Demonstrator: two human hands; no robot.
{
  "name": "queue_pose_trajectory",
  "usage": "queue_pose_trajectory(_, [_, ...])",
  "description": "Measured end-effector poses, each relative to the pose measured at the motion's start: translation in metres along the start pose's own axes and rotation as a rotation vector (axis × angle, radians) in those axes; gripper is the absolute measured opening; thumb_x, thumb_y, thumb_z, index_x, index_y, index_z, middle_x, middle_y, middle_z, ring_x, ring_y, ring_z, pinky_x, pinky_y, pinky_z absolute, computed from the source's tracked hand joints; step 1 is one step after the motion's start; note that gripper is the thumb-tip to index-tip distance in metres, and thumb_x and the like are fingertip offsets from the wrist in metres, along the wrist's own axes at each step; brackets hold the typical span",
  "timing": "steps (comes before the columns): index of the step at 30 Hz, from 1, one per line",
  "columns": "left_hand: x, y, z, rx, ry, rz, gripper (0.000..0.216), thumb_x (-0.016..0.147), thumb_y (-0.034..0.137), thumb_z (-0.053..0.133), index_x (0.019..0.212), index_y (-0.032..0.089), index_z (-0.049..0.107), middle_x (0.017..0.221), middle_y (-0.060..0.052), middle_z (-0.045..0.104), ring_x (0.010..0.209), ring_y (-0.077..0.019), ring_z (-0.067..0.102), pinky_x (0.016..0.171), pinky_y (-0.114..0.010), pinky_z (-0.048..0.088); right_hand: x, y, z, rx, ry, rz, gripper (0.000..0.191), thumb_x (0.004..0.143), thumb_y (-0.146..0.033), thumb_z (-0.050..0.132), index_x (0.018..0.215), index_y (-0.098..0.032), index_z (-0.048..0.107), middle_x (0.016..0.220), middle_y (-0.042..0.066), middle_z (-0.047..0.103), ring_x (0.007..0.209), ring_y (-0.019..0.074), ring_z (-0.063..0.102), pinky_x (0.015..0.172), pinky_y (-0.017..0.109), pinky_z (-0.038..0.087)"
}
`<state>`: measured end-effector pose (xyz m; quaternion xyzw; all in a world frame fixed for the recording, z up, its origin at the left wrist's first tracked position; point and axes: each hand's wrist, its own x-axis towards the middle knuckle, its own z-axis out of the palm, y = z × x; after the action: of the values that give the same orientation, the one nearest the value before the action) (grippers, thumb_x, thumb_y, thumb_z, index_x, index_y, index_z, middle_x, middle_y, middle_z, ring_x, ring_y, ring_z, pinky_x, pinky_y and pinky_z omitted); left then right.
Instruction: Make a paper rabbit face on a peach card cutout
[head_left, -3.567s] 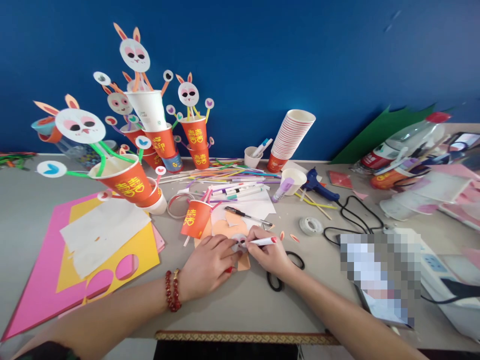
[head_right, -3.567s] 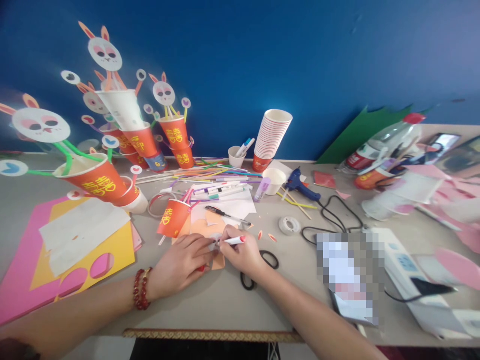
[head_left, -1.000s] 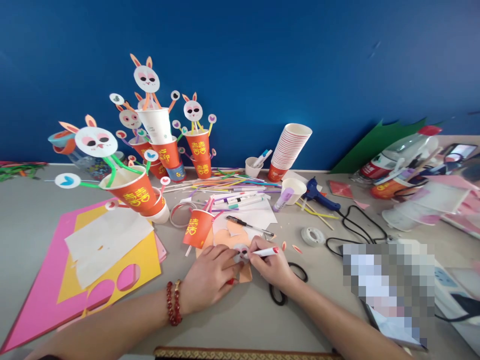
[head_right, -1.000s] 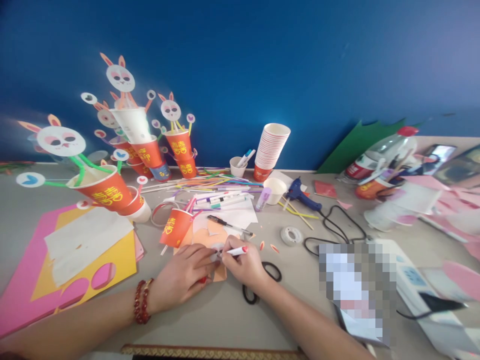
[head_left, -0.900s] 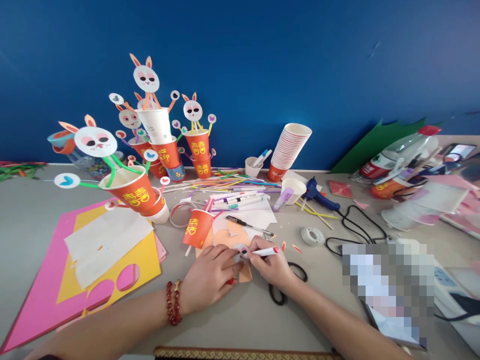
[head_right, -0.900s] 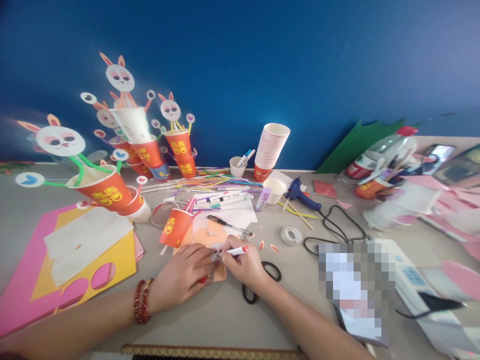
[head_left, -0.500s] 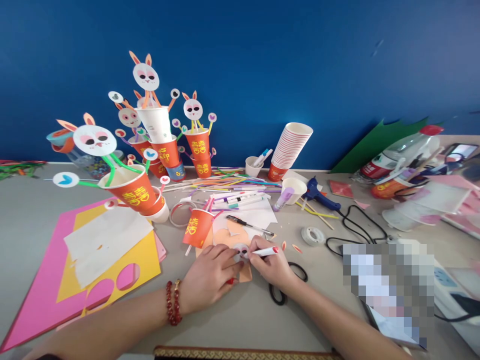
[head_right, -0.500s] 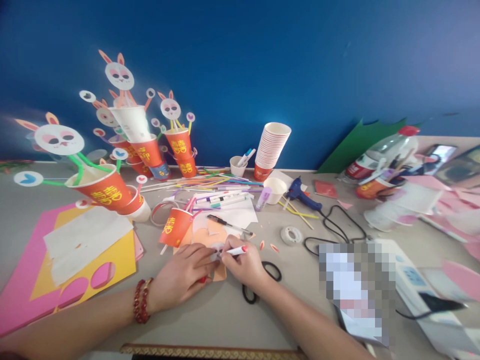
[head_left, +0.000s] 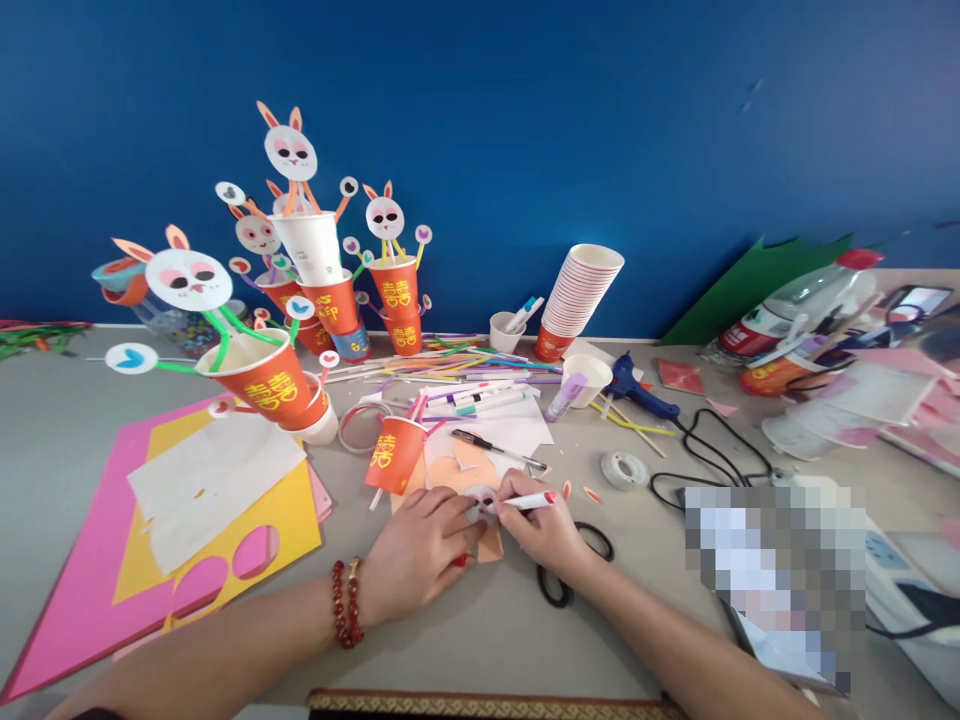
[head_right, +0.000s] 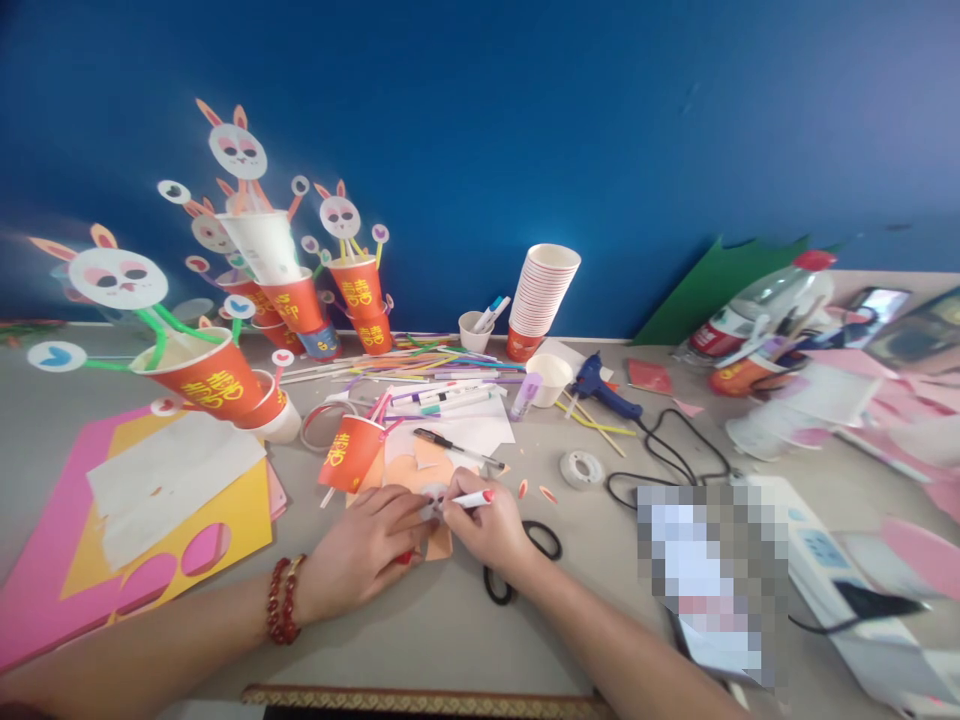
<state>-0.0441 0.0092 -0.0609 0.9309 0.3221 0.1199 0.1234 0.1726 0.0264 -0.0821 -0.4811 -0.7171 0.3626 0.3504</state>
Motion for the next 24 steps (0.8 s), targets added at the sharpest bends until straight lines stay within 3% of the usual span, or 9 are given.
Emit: queue_pose_trajectory(24, [-0.0004, 0.0009, -0.0016, 0.003, 0.002, -0.001, 0.033, 0.091, 0.027, 0.054, 0.123, 0.024, 0.057, 0.133, -0.007, 0.053, 0.116, -0.0270, 0.046, 0.094, -0.043, 0.041, -0.0007, 0.0037, 0.0011, 0.004, 0.014, -0.020, 0.015, 0.081, -0.013, 0.048, 0.070, -0.021, 0.050, 0.061, -0.004, 0.052, 0.054, 0.0124, 0.047, 0.053, 0.024, 0.035])
